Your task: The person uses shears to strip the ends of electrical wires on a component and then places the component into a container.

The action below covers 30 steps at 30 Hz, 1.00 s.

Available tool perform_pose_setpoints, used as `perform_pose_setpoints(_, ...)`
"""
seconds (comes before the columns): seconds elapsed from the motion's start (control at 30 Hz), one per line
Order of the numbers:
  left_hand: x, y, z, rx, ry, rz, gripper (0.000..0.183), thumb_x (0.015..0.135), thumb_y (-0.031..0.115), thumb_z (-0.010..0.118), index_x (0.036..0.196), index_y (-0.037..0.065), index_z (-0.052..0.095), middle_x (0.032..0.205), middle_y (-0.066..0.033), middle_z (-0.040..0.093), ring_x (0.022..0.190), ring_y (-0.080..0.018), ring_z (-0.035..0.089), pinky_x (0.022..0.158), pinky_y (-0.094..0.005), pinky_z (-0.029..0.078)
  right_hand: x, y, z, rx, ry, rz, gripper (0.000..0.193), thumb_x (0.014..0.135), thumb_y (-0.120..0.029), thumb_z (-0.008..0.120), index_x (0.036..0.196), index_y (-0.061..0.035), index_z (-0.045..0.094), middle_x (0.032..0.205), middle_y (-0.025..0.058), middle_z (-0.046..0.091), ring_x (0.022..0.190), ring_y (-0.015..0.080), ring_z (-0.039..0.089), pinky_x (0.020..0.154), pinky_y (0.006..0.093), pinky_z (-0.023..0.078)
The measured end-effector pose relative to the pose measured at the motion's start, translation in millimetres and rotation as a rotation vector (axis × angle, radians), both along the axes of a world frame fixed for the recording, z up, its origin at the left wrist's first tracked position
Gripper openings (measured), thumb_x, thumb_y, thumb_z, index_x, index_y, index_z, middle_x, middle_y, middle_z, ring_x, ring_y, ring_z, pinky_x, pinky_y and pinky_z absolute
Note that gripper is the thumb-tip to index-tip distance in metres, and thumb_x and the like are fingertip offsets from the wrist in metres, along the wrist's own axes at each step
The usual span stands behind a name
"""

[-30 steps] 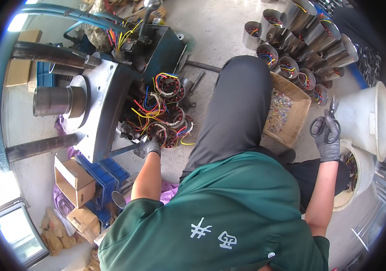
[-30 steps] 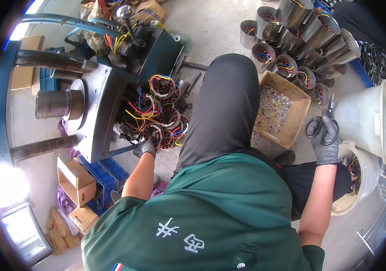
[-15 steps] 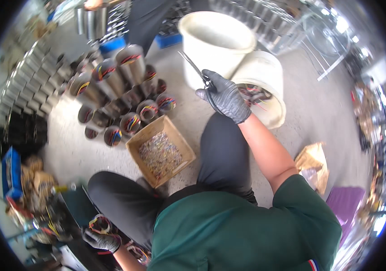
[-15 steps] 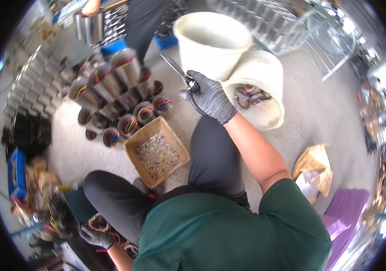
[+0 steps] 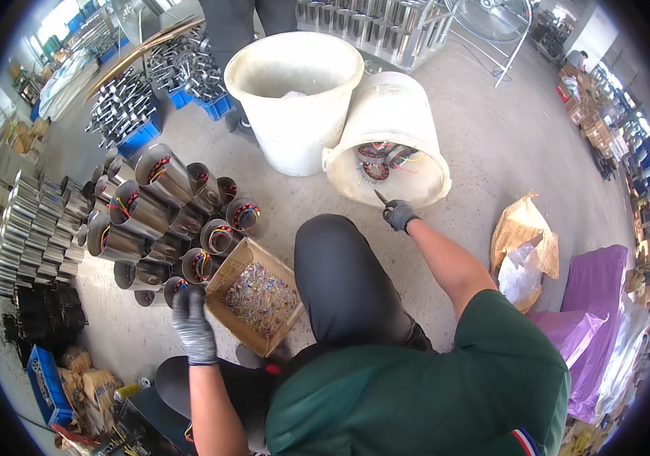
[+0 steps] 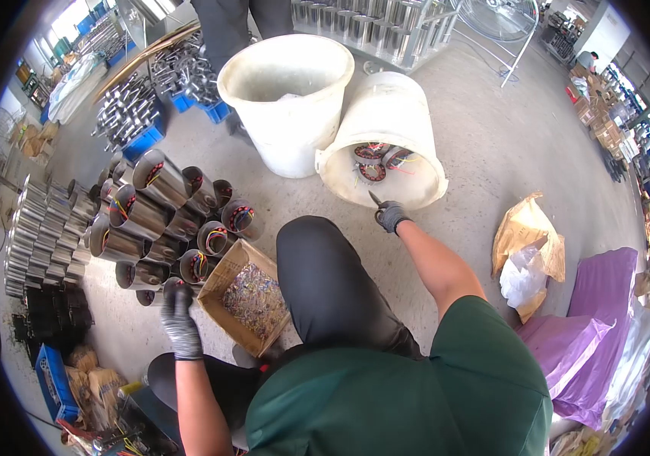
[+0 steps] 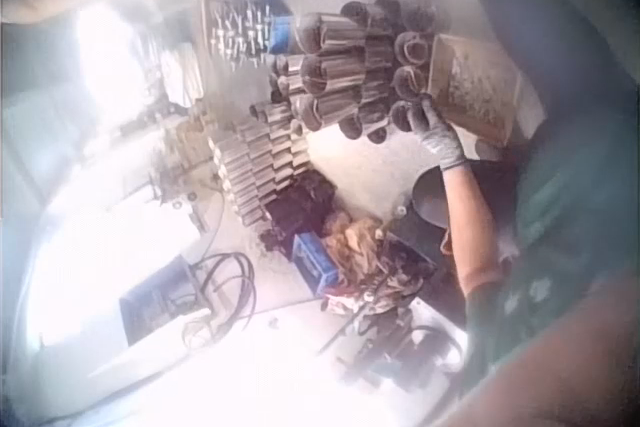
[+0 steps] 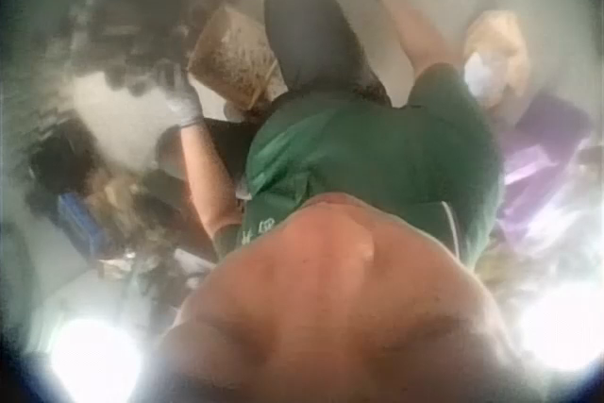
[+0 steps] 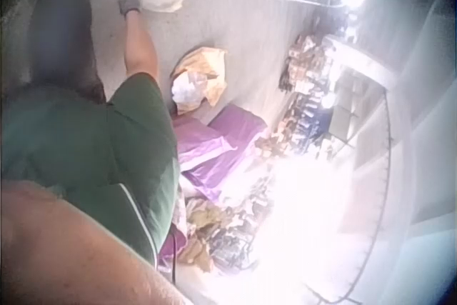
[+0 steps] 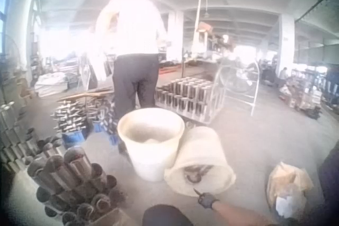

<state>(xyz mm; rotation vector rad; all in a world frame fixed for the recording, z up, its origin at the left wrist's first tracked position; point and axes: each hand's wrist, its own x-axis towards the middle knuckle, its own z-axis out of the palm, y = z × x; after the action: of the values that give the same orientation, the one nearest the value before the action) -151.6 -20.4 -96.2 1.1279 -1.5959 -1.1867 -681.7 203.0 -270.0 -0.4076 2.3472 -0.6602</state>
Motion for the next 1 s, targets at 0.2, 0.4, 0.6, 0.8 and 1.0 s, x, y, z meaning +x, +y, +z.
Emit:
perform_pose_setpoints(0.2,-46.5,21.4,15.7,-0.396,-0.572,-0.381,0.009,0.083,0.003,0.064,0.092,0.003,0.063,0.094,-0.0171,0.064,0.090,-0.0376,0.061,0.083,-0.0426,0.050,-80.7,-38.2,-29.2,0.314,0.442,0.312,0.034,0.080,-0.019,0.059,0.111,-0.0077,0.071,0.100,0.0200,0.071,0.091,0.0352,0.069,0.081,0.0427,0.055)
perform_pose_setpoints(0.4,-66.1,11.8,-27.3,-0.360,-0.570,-0.499,0.006,0.084,0.007,0.067,0.082,0.003,0.063,0.081,-0.0175,0.062,0.080,-0.0386,0.059,0.073,-0.0456,0.048,-165.7,-33.7,-67.1,0.371,0.583,-0.012,0.039,0.091,-0.022,0.049,0.122,-0.0063,0.066,0.126,0.0180,0.063,0.118,0.0332,0.061,0.097,0.0428,0.049)
perform_pose_setpoints(0.6,-26.0,17.1,-34.7,-0.294,-0.686,-0.425,0.007,0.083,0.011,0.066,0.082,0.004,0.065,0.082,-0.0174,0.063,0.080,-0.0387,0.060,0.073,-0.0465,0.049,-99.0,-115.4,-4.1,0.442,0.366,0.233,0.062,0.099,-0.041,0.032,0.156,-0.0218,0.021,0.163,0.0061,0.016,0.150,0.0244,0.017,0.117,0.0424,0.027)
perform_pose_setpoints(0.8,-43.8,12.9,-37.6,-0.235,-0.811,-0.550,0.014,0.082,0.014,0.067,0.088,0.001,0.066,0.086,-0.0209,0.064,0.086,-0.0402,0.062,0.075,-0.0447,0.050,-147.2,-84.2,-55.1,0.340,0.398,0.457,0.050,0.094,-0.045,0.039,0.138,-0.0202,0.044,0.140,0.0051,0.043,0.128,0.0253,0.041,0.105,0.0410,0.036)
perform_pose_setpoints(1.0,-32.0,10.8,-38.3,-0.202,-0.809,-0.552,0.013,0.081,0.019,0.067,0.086,0.006,0.068,0.083,-0.0183,0.064,0.084,-0.0404,0.061,0.075,-0.0486,0.050,-103.1,-25.8,-69.6,0.670,0.164,1.150,0.026,0.080,-0.034,0.067,0.095,-0.0136,0.074,0.087,0.0108,0.072,0.080,0.0262,0.065,0.078,0.0415,0.051)
